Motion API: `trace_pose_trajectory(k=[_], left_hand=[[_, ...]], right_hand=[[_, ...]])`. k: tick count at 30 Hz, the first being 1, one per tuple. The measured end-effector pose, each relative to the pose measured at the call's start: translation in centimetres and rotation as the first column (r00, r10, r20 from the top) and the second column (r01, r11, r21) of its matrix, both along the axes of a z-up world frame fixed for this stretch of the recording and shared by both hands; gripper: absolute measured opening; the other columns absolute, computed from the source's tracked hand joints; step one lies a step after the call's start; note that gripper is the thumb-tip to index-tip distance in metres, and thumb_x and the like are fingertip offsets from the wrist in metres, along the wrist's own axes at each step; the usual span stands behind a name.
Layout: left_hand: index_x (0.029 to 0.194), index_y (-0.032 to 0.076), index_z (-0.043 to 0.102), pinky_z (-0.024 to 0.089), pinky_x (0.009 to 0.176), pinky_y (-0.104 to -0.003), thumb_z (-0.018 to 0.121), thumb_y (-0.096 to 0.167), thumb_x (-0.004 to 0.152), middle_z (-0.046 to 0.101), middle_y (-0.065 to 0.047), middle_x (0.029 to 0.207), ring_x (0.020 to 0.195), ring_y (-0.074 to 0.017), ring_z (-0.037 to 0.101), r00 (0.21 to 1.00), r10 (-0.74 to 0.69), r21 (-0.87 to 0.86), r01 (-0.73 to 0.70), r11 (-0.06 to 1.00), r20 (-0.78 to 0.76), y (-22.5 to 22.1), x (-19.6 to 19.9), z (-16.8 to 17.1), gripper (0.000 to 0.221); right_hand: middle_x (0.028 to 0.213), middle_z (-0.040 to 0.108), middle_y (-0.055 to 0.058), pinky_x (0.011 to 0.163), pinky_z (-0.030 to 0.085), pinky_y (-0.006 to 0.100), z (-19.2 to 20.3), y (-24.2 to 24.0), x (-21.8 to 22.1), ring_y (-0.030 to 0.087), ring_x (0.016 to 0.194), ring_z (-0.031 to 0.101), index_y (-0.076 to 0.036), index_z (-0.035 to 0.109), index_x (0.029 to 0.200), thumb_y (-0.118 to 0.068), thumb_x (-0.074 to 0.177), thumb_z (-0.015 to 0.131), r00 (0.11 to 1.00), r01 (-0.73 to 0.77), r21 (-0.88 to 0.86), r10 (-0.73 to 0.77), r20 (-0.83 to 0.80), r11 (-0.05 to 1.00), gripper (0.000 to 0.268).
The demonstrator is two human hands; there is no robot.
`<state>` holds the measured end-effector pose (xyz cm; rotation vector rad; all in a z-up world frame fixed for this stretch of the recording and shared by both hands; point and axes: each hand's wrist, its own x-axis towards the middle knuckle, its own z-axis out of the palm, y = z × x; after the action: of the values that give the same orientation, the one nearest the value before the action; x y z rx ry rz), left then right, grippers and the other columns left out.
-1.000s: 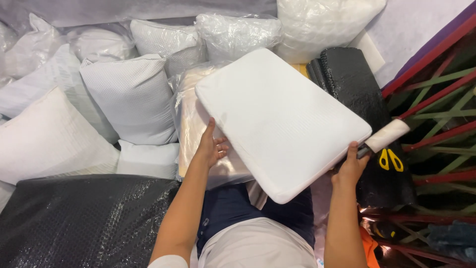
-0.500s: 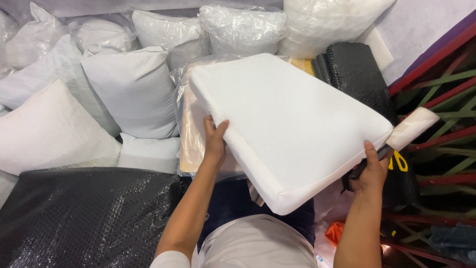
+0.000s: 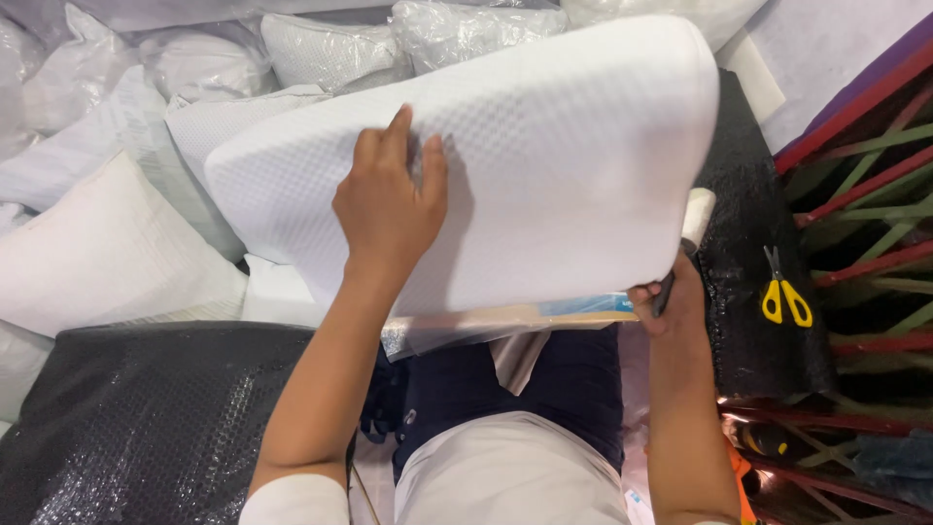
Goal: The person unboxes a pillow from black bubble wrap, cleans the pillow surface using a lint roller, and then places the pillow into a clear plastic bag followed by a blue storage bag.
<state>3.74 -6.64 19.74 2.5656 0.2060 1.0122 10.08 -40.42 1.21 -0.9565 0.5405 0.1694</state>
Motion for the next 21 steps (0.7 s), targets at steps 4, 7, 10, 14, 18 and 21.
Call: trace_pose_trajectory(k=[4,7,10,14,18,21], left_hand=[[0.142,0.012,0.061,0.057,0.084,-0.047,0.060,0.033,0.104,0.065,-0.012,0.101,0.097,-0.0334,0.071,0.985,-0.172,-0.049,0.172,0.984,0.003,2.1,4.3,-5.8,0.044],[0.141,0.016,0.063,0.047,0.105,-0.054,0.071,0.027,0.094,0.066,-0.014,0.115,0.119,-0.0363,0.062,0.961,-0.241,-0.017,0.241,0.970,-0.138,4.7,4.9,-13.2,0.049],[0.140,0.024,0.063,0.028,0.107,-0.079,0.068,0.035,0.093,0.059,-0.009,0.133,0.138,-0.0368,0.045,0.907,-0.037,0.093,0.083,0.992,-0.420,6.3,2.0,-18.0,0.049],[0.155,0.022,0.048,0.013,0.112,-0.077,0.070,0.035,0.092,0.043,-0.012,0.160,0.152,-0.0374,0.029,0.833,-0.048,0.053,0.093,0.994,-0.551,5.7,-1.0,-20.3,0.068],[0.141,0.027,0.061,0.021,0.106,-0.060,0.064,0.041,0.097,0.058,-0.002,0.142,0.139,-0.0249,0.045,0.950,-0.007,0.111,0.044,0.993,-0.312,6.7,-0.6,-23.8,0.046],[0.137,0.027,0.063,0.016,0.106,-0.064,0.058,0.043,0.102,0.057,-0.004,0.144,0.144,-0.0284,0.040,0.968,0.113,0.130,-0.085,0.988,-0.226,8.0,0.1,-23.7,0.039]], right_hand=[[0.060,0.045,-0.001,0.035,0.044,0.022,-4.6,-2.1,2.5,0.008,0.041,0.049,-0.014,0.056,0.093,-0.048,0.100,0.062,1.000,-0.001,-0.237,0.001,0.000,0.972,0.035],[0.066,0.054,0.010,0.022,0.036,0.031,-5.9,-2.3,1.5,0.023,0.036,0.057,-0.007,0.059,0.103,-0.036,0.106,0.061,0.992,0.060,-0.676,0.030,0.120,0.734,0.029],[0.060,0.060,0.012,0.031,0.042,0.039,-6.9,-2.3,0.7,0.028,0.044,0.063,-0.006,0.049,0.102,-0.026,0.095,0.060,0.990,0.054,-0.876,0.089,0.109,0.478,0.023],[0.091,0.065,0.023,0.081,0.051,0.057,-5.4,-0.4,1.7,0.049,0.093,0.066,0.000,0.062,0.113,-0.024,0.096,0.071,0.911,0.176,-0.976,0.354,0.210,0.124,0.031],[0.099,0.065,0.012,0.082,0.053,0.055,-3.9,1.2,5.2,0.040,0.097,0.067,-0.010,0.060,0.114,-0.027,0.092,0.077,0.921,0.187,-0.982,0.348,0.174,-0.004,0.033],[0.101,0.061,0.017,0.080,0.055,0.052,-3.9,3.7,7.6,0.043,0.093,0.068,-0.002,0.064,0.109,-0.011,0.090,0.075,0.894,0.219,-0.973,0.416,0.168,-0.077,0.024]])
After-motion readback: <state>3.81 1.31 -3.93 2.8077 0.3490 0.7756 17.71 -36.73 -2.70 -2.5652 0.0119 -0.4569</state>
